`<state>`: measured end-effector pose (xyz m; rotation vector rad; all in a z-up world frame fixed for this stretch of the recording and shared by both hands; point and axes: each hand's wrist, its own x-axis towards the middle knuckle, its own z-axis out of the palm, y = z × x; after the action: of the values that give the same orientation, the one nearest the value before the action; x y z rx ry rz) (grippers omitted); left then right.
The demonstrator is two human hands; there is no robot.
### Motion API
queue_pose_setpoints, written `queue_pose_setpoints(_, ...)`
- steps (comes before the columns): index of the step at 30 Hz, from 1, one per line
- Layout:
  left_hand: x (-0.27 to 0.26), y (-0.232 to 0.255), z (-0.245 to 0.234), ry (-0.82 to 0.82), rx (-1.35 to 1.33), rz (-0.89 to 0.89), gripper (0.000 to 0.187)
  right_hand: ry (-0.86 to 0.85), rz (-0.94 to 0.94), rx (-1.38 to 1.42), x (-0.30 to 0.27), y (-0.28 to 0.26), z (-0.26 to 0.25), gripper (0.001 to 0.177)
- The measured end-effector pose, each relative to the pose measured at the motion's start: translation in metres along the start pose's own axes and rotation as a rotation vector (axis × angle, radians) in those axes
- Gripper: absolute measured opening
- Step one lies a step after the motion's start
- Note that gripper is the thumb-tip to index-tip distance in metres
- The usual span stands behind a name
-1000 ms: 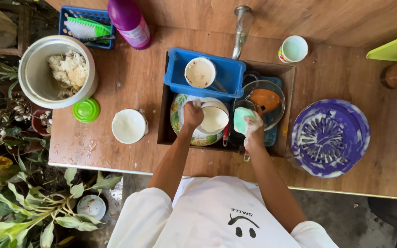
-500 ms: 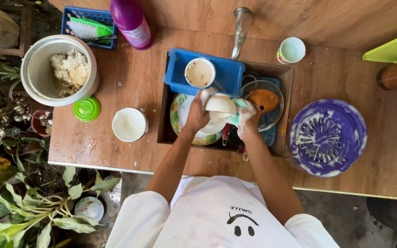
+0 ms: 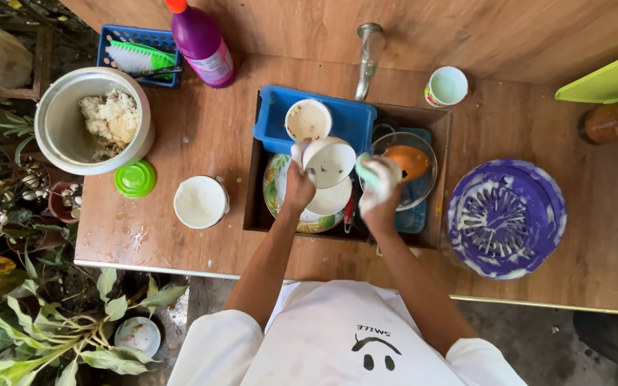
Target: Washing and scrubbing dishes, bowls, and containers in a sink using a sponge.
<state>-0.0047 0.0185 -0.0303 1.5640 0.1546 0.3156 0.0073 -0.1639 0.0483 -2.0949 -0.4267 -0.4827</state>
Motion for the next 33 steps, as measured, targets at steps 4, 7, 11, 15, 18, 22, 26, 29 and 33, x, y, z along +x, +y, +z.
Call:
queue_pose_setpoints(4, -0.001, -0.029, 0.007, 0.0, -0.209, -0.116, 0.053, -0.299, -0.108, -0.022, 0.008, -0.015, 0.0, 0.04)
queue_pose_setpoints(7, -0.004, -0.018, 0.011, -0.03, -0.325, -0.152, 0.046, -0.404, -0.493, -0.344, 0.032, -0.024, -0.001, 0.024)
queue_pose_setpoints(11, -0.002, 0.0, 0.009, -0.027, -0.277, -0.081, 0.048, -1.279, -0.215, -0.871, 0.041, -0.035, -0.005, 0.065)
queue_pose_setpoints(15, -0.007, -0.055, 0.014, -0.031, -0.256, -0.089, 0.053, -1.241, -0.033, -0.741, 0.0, -0.023, 0.018, 0.045)
queue_pose_setpoints(18, -0.011, -0.036, 0.022, -0.015, -0.386, -0.224, 0.044, -0.9, -0.181, -0.532, -0.047, 0.01, 0.051, 0.037)
queue_pose_setpoints(22, -0.009, -0.012, 0.013, -0.024, -0.444, -0.255, 0.045, -0.861, -0.133, -0.415, -0.051, 0.019, 0.047, 0.03)
queue_pose_setpoints(26, -0.011, -0.019, 0.007, -0.042, -0.25, -0.135, 0.043, -1.148, -0.229, -0.801, -0.023, 0.026, 0.028, 0.016)
queue_pose_setpoints(29, -0.007, -0.005, 0.014, -0.035, -0.045, -0.123, 0.04, -0.924, -0.362, -0.879, -0.021, 0.047, 0.021, 0.014)
queue_pose_setpoints(33, -0.009, -0.01, 0.021, -0.029, -0.035, -0.165, 0.041, -1.274, -0.163, -0.874, 0.01, -0.011, 0.0, 0.034)
